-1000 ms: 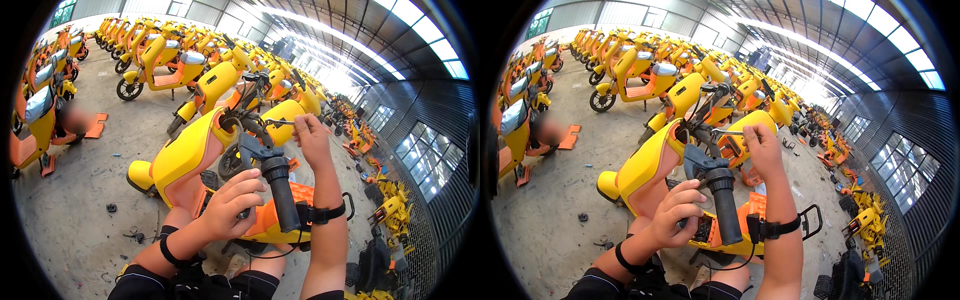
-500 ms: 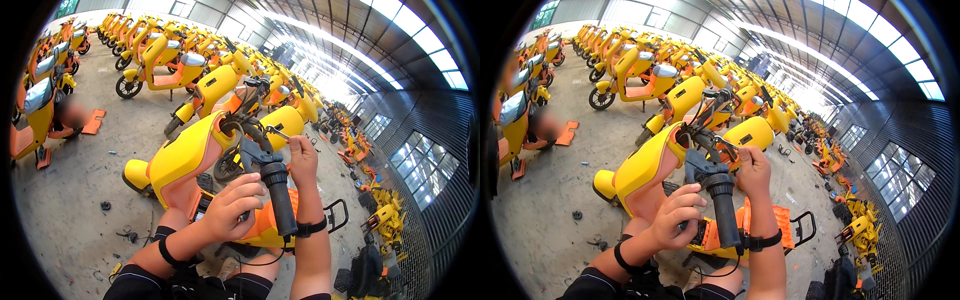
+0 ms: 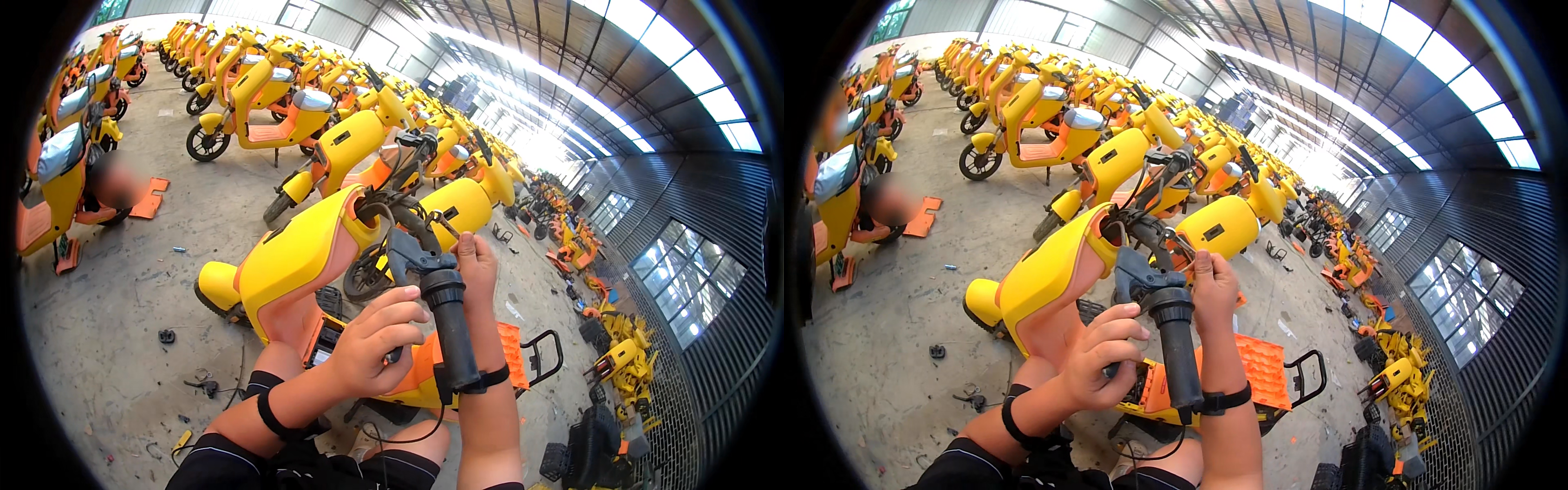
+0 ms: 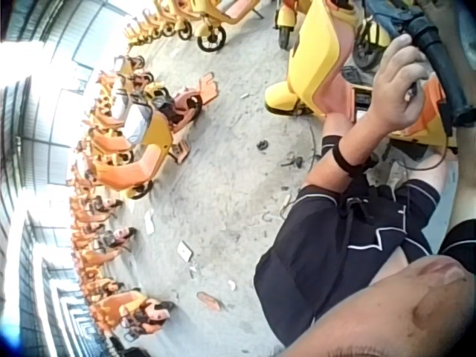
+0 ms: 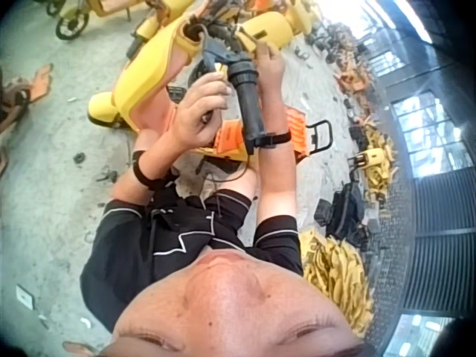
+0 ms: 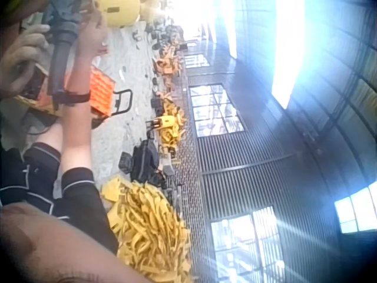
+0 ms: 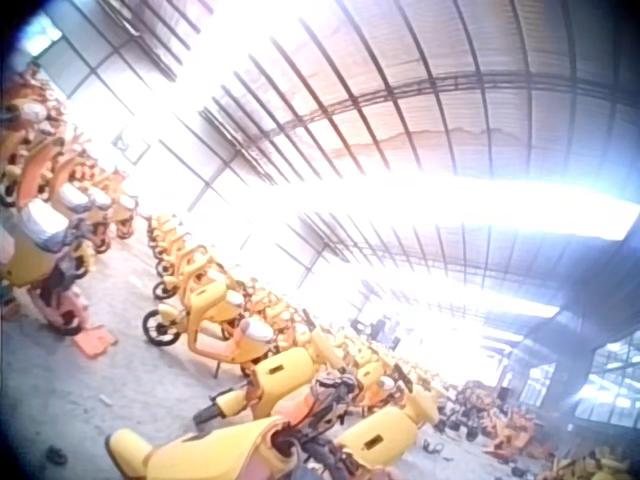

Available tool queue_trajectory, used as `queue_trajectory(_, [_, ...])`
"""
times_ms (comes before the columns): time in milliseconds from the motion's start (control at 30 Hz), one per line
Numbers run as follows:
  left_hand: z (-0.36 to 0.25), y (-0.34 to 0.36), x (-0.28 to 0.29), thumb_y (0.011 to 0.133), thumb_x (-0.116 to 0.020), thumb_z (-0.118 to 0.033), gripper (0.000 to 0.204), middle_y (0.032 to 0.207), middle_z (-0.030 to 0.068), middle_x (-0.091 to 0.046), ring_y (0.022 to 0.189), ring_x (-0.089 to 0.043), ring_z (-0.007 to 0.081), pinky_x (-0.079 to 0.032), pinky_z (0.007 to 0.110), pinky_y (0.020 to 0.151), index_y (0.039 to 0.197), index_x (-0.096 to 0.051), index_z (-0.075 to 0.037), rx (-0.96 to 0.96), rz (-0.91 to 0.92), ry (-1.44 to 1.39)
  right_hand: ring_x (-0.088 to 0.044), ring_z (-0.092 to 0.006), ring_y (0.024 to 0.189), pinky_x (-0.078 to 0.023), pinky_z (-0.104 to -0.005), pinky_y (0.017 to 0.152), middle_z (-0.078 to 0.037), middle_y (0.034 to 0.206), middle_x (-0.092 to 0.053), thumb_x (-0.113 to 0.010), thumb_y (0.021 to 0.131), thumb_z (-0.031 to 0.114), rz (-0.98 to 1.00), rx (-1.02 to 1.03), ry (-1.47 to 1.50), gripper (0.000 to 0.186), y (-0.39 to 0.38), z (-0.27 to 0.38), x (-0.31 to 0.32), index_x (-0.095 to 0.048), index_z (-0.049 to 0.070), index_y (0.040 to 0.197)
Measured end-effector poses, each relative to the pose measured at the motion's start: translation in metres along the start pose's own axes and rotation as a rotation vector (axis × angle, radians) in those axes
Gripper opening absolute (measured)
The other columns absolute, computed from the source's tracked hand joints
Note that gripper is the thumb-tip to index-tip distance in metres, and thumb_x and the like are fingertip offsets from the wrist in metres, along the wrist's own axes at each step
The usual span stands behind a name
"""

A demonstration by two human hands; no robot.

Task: The person removes an orange plastic cover from the rear of a yellow electric scooter and uses a small metal tool to scrape or clean the underside of the cover. They then place the cover back on the scooter and use a wrench to tighten a bolt on the handlebar stem.

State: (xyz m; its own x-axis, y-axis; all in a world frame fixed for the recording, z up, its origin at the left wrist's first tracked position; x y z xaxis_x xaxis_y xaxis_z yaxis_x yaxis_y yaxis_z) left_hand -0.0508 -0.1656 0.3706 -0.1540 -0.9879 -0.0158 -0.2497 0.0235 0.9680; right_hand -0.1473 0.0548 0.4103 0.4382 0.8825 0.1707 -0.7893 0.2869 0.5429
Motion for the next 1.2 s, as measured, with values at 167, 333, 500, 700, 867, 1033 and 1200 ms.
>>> queue_trajectory(167, [0.000, 0.000, 0.000, 0.072, -0.062, 0.011, 0.033, 0.114, 0.0118, -0.063, 0.127, -0.055, 0.0397, -0.048, 0.044, 0.102, 0.100, -0.059, -0.006, 0.004, 0.009, -0.001, -0.038, -0.0009, 0.053, -0.028, -0.0204, 0.048, 0.007, 0.062, -0.046, -0.058, 0.104, 0.035, -0.030, 0.070, 0.130, 0.037, 0.000, -0.009, -0.005, -0.060, 0.007, 0.081])
queue_trajectory(333, [0.000, 0.001, 0.001, 0.072, -0.063, 0.011, 0.033, 0.115, 0.0115, -0.063, 0.128, -0.055, 0.0392, -0.048, 0.044, 0.102, 0.100, -0.059, -0.007, 0.004, 0.041, 0.010, -0.039, -0.0012, 0.053, -0.029, -0.0206, 0.048, 0.007, 0.062, -0.047, -0.059, 0.104, 0.034, -0.061, 0.101, 0.171, 0.037, 0.002, -0.019, -0.005, -0.059, 0.007, 0.079])
queue_trajectory(500, [-0.001, 0.001, 0.001, 0.071, -0.064, 0.010, 0.035, 0.116, 0.0114, -0.063, 0.129, -0.054, 0.0391, -0.049, 0.045, 0.102, 0.101, -0.059, -0.007, 0.010, 0.064, 0.013, -0.039, -0.0017, 0.054, -0.029, -0.0204, 0.049, 0.006, 0.062, -0.046, -0.059, 0.104, 0.034, -0.083, 0.115, 0.225, 0.037, 0.000, -0.025, -0.006, -0.058, 0.007, 0.080])
queue_trajectory(700, [-0.001, 0.000, 0.002, 0.072, -0.062, 0.011, 0.035, 0.116, 0.0126, -0.063, 0.128, -0.053, 0.0407, -0.046, 0.046, 0.105, 0.102, -0.061, -0.006, 0.018, 0.079, -0.008, -0.046, -0.0040, 0.058, -0.037, -0.0218, 0.052, 0.004, 0.068, -0.051, -0.057, 0.104, 0.035, -0.097, 0.090, 0.206, 0.037, -0.003, -0.029, -0.006, -0.056, 0.007, 0.081])
queue_trajectory(867, [-0.001, 0.000, 0.001, 0.071, -0.062, 0.011, 0.035, 0.116, 0.0124, -0.063, 0.128, -0.053, 0.0407, -0.046, 0.046, 0.104, 0.102, -0.061, -0.006, 0.019, 0.085, -0.008, -0.051, -0.0059, 0.059, -0.043, -0.0233, 0.053, 0.003, 0.070, -0.054, -0.056, 0.105, 0.035, -0.090, 0.116, 0.184, 0.036, -0.003, -0.030, -0.005, -0.055, 0.007, 0.082])
queue_trajectory(1033, [-0.003, 0.001, 0.002, 0.071, -0.065, 0.009, 0.036, 0.117, 0.0118, -0.062, 0.128, -0.054, 0.0400, -0.048, 0.046, 0.102, 0.102, -0.059, -0.007, 0.008, 0.088, 0.021, -0.052, -0.0058, 0.060, -0.044, -0.0235, 0.054, 0.002, 0.071, -0.055, -0.057, 0.105, 0.034, -0.082, 0.120, 0.268, 0.035, -0.002, -0.039, -0.006, -0.055, 0.008, 0.081])
queue_trajectory(1200, [-0.003, 0.001, 0.003, 0.071, -0.064, 0.010, 0.034, 0.116, 0.0118, -0.062, 0.127, -0.055, 0.0399, -0.049, 0.045, 0.102, 0.101, -0.060, -0.007, 0.017, 0.087, 0.024, -0.043, -0.0030, 0.059, -0.035, -0.0215, 0.052, 0.006, 0.067, -0.048, -0.058, 0.104, 0.035, -0.122, 0.121, 0.316, 0.037, -0.006, -0.039, -0.014, -0.056, 0.007, 0.081])
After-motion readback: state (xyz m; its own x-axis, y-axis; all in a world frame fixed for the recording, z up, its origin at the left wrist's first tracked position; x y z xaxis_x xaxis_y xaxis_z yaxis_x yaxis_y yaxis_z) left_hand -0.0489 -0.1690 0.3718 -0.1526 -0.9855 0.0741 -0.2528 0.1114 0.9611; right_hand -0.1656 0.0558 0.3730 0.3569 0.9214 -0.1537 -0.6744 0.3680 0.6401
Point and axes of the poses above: each hand's wrist, its own y-axis towards the middle knuckle, its own x-axis out of the back of the hand, z = x × y, the point moved 7 cm from there along y, towards the middle knuckle
